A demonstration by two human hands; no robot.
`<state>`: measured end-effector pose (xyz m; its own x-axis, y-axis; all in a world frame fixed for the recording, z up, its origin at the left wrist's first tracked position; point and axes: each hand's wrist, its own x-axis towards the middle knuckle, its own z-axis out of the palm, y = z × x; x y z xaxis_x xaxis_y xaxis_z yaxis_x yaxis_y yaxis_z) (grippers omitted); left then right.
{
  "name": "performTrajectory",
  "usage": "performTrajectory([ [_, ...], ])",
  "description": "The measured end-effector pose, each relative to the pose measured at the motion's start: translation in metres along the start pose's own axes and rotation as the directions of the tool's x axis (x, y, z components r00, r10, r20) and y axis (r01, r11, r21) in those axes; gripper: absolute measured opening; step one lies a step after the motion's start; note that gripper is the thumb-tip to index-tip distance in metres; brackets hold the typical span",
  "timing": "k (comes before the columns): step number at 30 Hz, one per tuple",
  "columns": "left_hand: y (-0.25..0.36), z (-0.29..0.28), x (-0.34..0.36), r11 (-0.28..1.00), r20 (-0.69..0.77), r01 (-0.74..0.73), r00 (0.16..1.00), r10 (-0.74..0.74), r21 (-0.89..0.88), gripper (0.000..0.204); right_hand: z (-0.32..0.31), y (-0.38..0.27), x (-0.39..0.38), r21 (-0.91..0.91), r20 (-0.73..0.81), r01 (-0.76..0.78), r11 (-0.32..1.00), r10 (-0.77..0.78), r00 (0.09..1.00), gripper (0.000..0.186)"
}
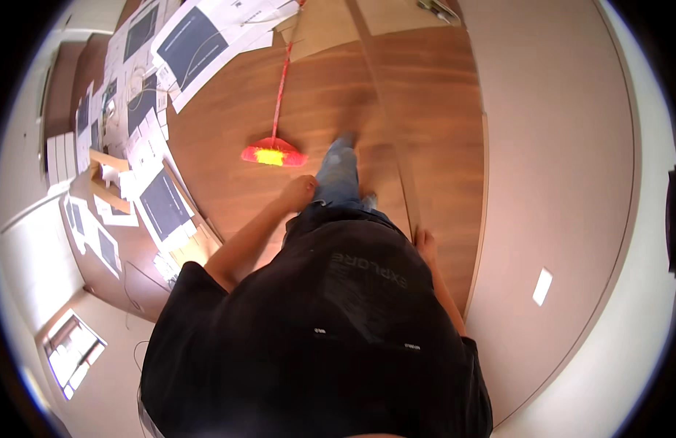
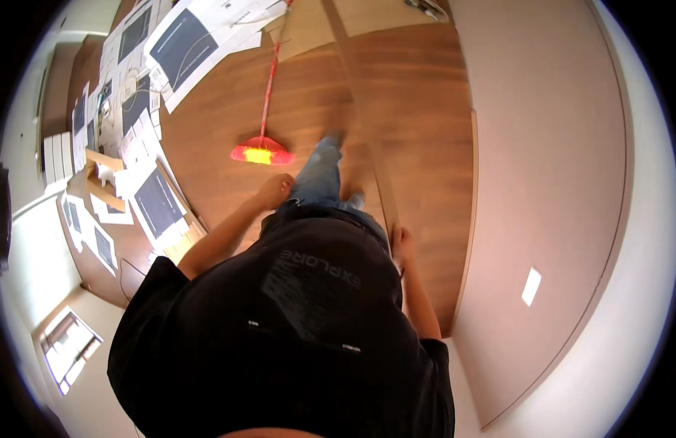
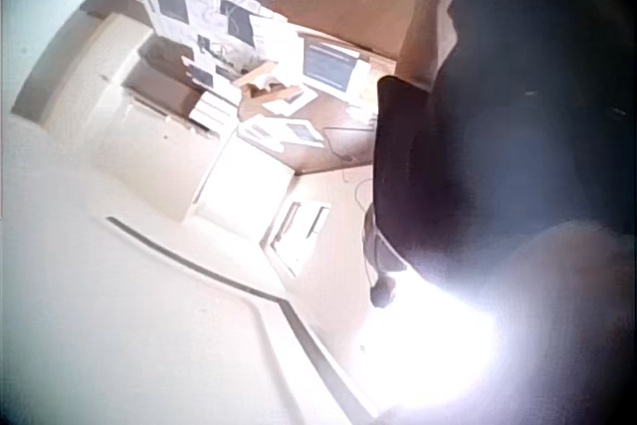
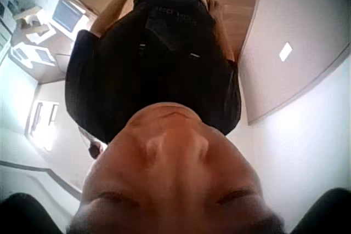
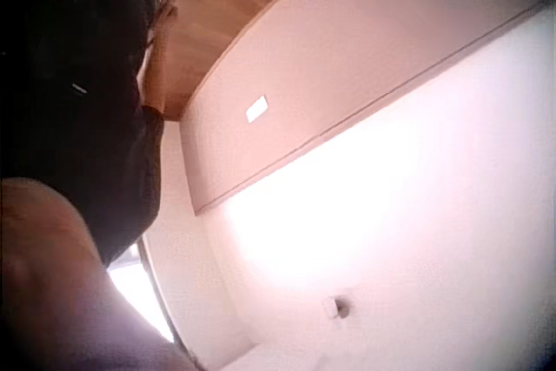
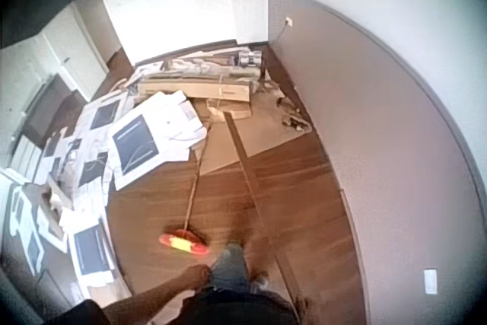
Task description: The person cuts a piece of wood using a miter saw on a balcony, carries it inside, and attaches it to the wall at the floor level using a hammer and a pneumatic nail gun.
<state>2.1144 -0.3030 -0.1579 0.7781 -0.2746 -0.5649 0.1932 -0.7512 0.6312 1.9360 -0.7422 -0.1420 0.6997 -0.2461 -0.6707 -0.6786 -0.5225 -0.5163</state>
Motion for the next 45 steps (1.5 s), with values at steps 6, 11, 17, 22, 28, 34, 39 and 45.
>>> performTrajectory([
  [6,0.073,-0.093,0.189,0.980,-0.021,-0.163,0.986,0.166,0.116,0.031,-0.056,-0.081,0.137,0.125,-0.122,0.087,0.988,-0.072,0.990,0.055],
  [11,0.074,-0.146,0.312,0.980,0.360,-0.166,0.926,0.116,0.110,0.034,-0.128,-0.185,0.203,0.084,-0.070,-0.017,0.996,0.022,0.997,0.050],
  [17,0.170,-0.169,0.463,0.982,0.397,-0.140,0.914,0.080,0.124,0.029,-0.212,-0.262,0.334,0.421,-0.091,0.119,0.899,-0.089,0.992,0.053],
  [22,0.323,-0.219,0.556,0.964,0.146,-0.055,0.989,0.017,0.259,0.029,-0.289,-0.272,0.430,0.457,0.061,0.001,0.890,-0.032,0.998,0.060],
  [28,0.452,-0.313,0.606,0.993,0.532,0.019,0.843,-0.077,0.114,0.026,-0.330,-0.252,0.424,0.485,0.126,-0.007,0.875,-0.062,0.990,0.047],
  [34,0.556,-0.328,0.791,0.946,0.900,-0.205,0.410,-0.150,0.251,0.030,-0.403,-0.409,0.554,0.262,0.127,-0.245,0.934,0.218,0.968,0.045],
  [39,0.543,-0.274,0.988,0.849,0.990,-0.522,0.137,-0.009,0.080,0.025,-0.406,-0.396,0.741,-0.024,-0.205,-0.256,0.966,0.246,0.947,0.045],
  [45,0.489,-0.143,1.321,0.982,0.608,-0.102,0.773,0.180,-0.161,0.073,-0.395,-0.313,0.982,-0.159,-0.396,-0.065,0.985,-0.003,0.918,0.040],
])
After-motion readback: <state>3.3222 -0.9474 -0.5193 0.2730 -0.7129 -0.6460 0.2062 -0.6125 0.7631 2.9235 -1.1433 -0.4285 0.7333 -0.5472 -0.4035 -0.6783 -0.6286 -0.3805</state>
